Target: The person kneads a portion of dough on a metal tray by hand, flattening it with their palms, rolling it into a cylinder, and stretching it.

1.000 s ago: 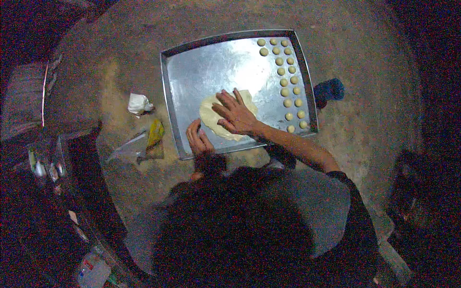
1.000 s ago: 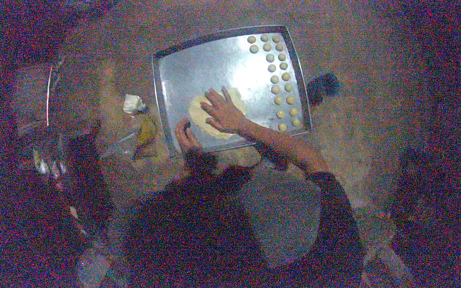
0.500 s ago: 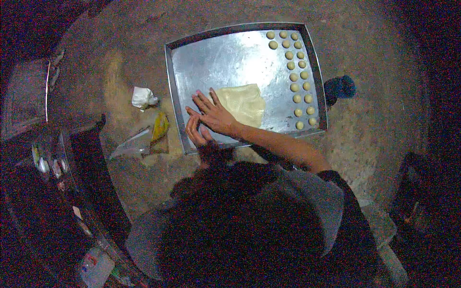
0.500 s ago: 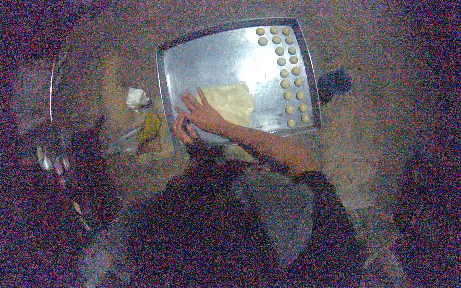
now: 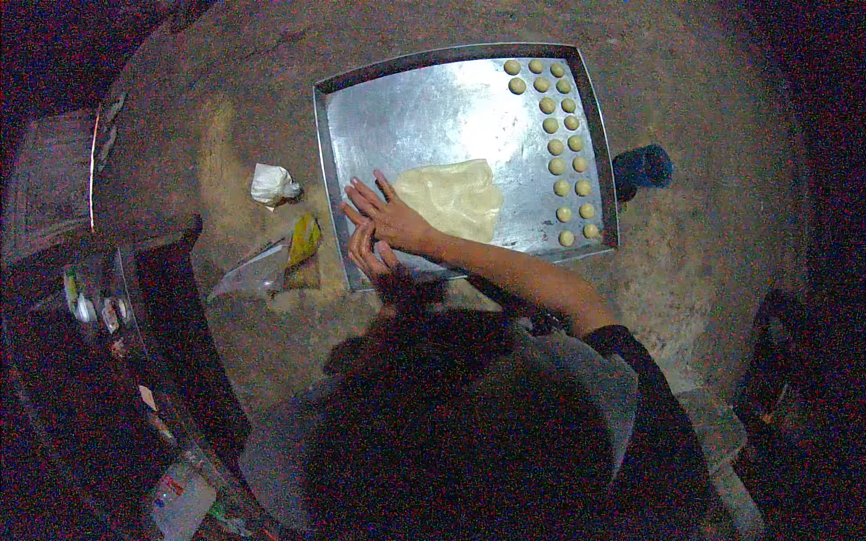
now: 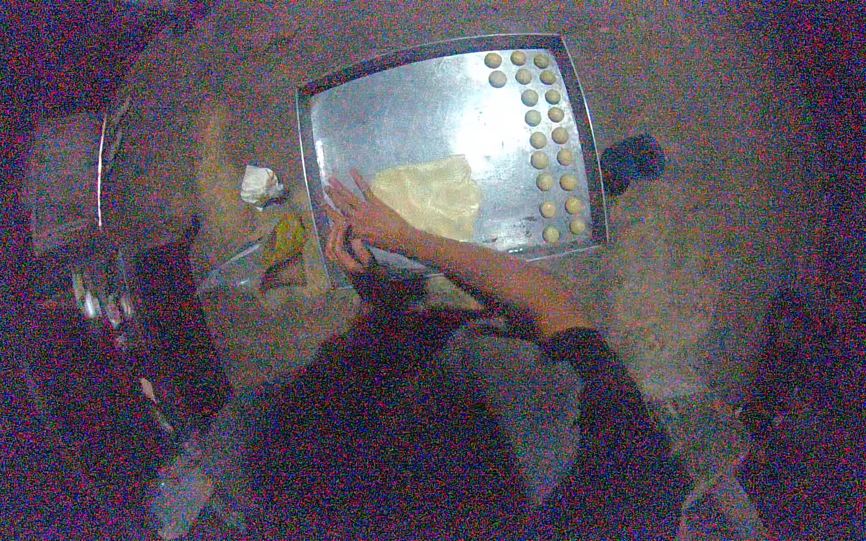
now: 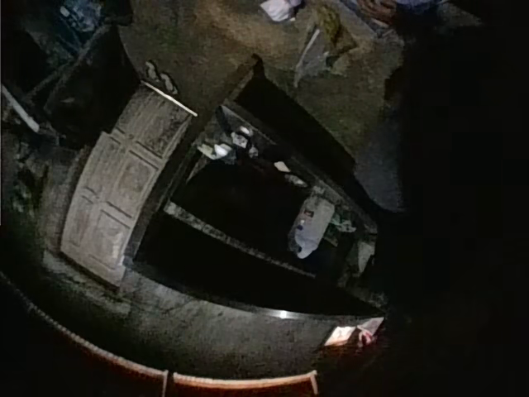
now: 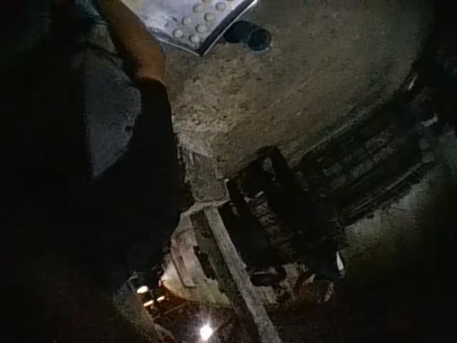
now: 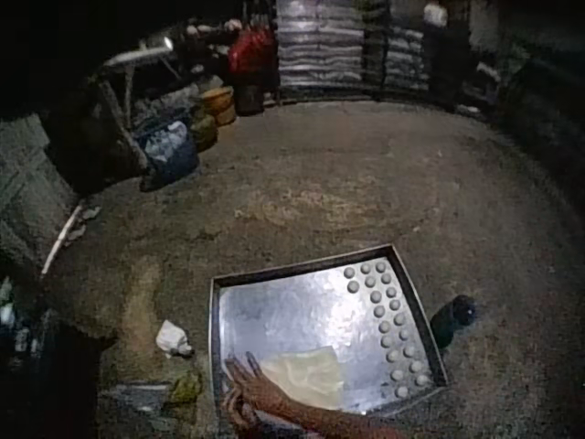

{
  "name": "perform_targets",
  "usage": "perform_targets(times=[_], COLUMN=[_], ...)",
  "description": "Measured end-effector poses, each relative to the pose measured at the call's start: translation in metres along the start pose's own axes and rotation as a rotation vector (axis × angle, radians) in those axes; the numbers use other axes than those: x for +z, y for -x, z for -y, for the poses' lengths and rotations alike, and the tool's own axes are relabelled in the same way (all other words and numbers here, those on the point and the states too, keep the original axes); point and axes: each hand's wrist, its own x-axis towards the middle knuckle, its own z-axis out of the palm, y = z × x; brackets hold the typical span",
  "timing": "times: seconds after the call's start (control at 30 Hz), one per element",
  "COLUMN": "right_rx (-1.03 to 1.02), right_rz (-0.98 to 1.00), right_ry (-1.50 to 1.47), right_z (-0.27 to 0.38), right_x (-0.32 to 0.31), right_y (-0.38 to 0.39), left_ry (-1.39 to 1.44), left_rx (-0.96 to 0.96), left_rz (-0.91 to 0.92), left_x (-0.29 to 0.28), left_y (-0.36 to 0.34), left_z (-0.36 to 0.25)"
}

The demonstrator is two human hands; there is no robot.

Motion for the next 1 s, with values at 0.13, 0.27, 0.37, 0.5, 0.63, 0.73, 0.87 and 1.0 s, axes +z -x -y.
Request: perform_targets(times=[0.13,0.27,0.37,0.5,0.63,0.73,0.87,1.0], right_rx=[0.094,0.011,-0.114,-0.163,0.092,0.300,0.363,0.103], right_rz=[-0.010,0.090,0.070,0.136,-0.049,-0.306,-0.358,-0.004], right_ry=[-0.040,0.034,-0.029,-0.010,-0.237,-0.325,-0.232,-0.025], right_z=[0.004,0.010,0.010,0.012,-0.001,-0.028,-0.046,-0.033], right_x=[0.001,-0.004,0.006,0.007,-0.003,-0.045,-0.079,-0.041], right_y=[0.005,0.020,0.024,0.023,0.029,0.020,0.018,0.045], left_ry=[0.007,0.044,0.052,0.018,0.016,-0.004,0.078,0.132], left_rx=[0.035,0.068,0.074,0.101,0.125,0.077,-0.034,-0.112], left_rz=[-0.022,-0.044,-0.051,-0.060,-0.061,-0.017,-0.016,0.043], left_x=[-0.002,0.001,0.005,0.005,0.002,-0.003,0.001,0.003], left_y=[0.003,0.000,-0.003,-0.003,0.004,-0.010,-0.009,-0.010], left_z=[0.004,0.004,0.004,0.010,0.008,-0.010,-0.013,-0.014])
